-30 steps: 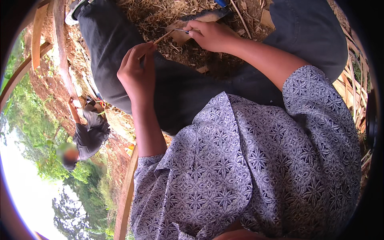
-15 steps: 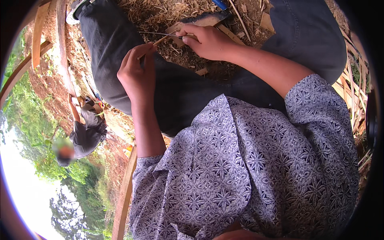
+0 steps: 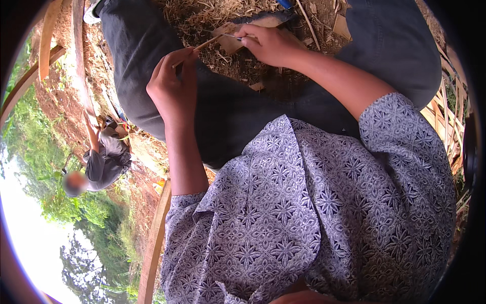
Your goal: The person sits on the ground and uses a knife to shave thin strips from a small piece of wood held in their left hand. They repeatedly scrape the blade along the wood to create fine shavings, occasionally inspecting the result.
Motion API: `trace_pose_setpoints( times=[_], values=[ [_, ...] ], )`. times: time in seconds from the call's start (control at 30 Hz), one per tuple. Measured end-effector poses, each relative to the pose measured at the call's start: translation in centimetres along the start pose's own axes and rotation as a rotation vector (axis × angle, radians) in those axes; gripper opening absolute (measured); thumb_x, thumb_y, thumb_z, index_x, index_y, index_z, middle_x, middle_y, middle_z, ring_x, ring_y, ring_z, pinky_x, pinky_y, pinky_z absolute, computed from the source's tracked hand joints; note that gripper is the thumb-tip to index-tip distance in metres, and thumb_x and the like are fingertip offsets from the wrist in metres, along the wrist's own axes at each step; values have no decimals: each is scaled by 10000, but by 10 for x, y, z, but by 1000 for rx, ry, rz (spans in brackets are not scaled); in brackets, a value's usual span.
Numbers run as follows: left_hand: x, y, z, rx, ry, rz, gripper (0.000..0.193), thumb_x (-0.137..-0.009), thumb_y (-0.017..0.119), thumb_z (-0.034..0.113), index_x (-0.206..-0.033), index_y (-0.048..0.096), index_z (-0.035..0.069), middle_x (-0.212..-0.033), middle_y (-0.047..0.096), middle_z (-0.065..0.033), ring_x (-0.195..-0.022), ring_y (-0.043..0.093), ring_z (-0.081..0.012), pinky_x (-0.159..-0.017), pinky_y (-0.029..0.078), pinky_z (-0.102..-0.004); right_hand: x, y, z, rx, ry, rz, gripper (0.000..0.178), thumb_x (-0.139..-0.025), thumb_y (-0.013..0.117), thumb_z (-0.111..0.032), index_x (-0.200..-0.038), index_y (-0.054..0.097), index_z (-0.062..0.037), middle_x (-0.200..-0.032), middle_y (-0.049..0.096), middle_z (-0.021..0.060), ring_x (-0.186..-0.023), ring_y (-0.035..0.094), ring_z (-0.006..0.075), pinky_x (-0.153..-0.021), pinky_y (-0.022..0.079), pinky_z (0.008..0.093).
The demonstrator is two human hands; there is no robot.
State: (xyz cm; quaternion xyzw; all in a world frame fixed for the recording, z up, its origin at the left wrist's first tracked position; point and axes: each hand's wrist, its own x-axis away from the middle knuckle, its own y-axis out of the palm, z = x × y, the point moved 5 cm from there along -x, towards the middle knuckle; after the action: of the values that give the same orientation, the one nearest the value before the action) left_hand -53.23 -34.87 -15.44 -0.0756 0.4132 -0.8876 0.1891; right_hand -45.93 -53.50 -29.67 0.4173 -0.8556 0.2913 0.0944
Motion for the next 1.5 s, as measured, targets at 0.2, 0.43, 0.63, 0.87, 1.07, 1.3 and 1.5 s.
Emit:
trace_pose_setpoints(
  times=[0.2,0.43,0.63,0.87,1.07,1.3,1.5],
  values=[
    [-1,0,3,-48,37,8,73,-871,779,48,-925,736,25,-895,758,-96,-813,748,-188,-719,584,-297,9,-3,-20,-53,1,-58,253,-1037,567,-269,-1255,629,-155,-827,686,50,-694,651,182,-669,500,359],
    [0,-2,1,-33,-28,19,76,-870,784,55,-926,739,28,-885,760,-91,-803,749,-184,-721,584,-296,-2,-7,-3,55,93,-114,245,-1038,568,-273,-1247,637,-166,-845,686,51,-693,658,171,-671,498,348],
    [0,-3,1,-44,-44,40,80,-869,791,67,-920,742,28,-879,762,-90,-796,747,-174,-710,580,-291,-2,10,19,-2,1,-72,249,-1030,572,-270,-1249,636,-169,-878,700,94,-758,703,218,-700,526,360],
    [-1,-2,-2,-56,-33,52,98,-858,806,80,-919,745,35,-860,759,-92,-775,743,-158,-688,569,-279,0,-5,-13,23,58,-114,273,-1033,564,-304,-1266,627,-175,-832,697,72,-736,692,194,-682,520,368],
    [2,-2,-8,-69,-46,65,121,-850,820,94,-922,742,36,-840,758,-85,-734,735,-147,-661,558,-268,0,-4,-1,99,90,-89,265,-1031,578,-296,-1263,628,-179,-873,708,70,-772,695,219,-706,522,373],
    [-1,0,-9,-73,-17,106,134,-843,833,102,-915,737,44,-824,758,-71,-719,733,-146,-656,552,-268,-4,6,10,-3,44,-83,268,-1028,595,-267,-1266,622,-147,-934,716,88,-775,676,214,-717,516,361],
    [1,1,-12,-73,-63,81,152,-838,839,57,-942,743,-1,-869,774,-69,-800,725,-88,-722,577,-246,-1,2,2,2,76,-119,266,-1030,587,-280,-1268,624,-166,-901,710,84,-799,698,215,-723,522,382]
  ],
)
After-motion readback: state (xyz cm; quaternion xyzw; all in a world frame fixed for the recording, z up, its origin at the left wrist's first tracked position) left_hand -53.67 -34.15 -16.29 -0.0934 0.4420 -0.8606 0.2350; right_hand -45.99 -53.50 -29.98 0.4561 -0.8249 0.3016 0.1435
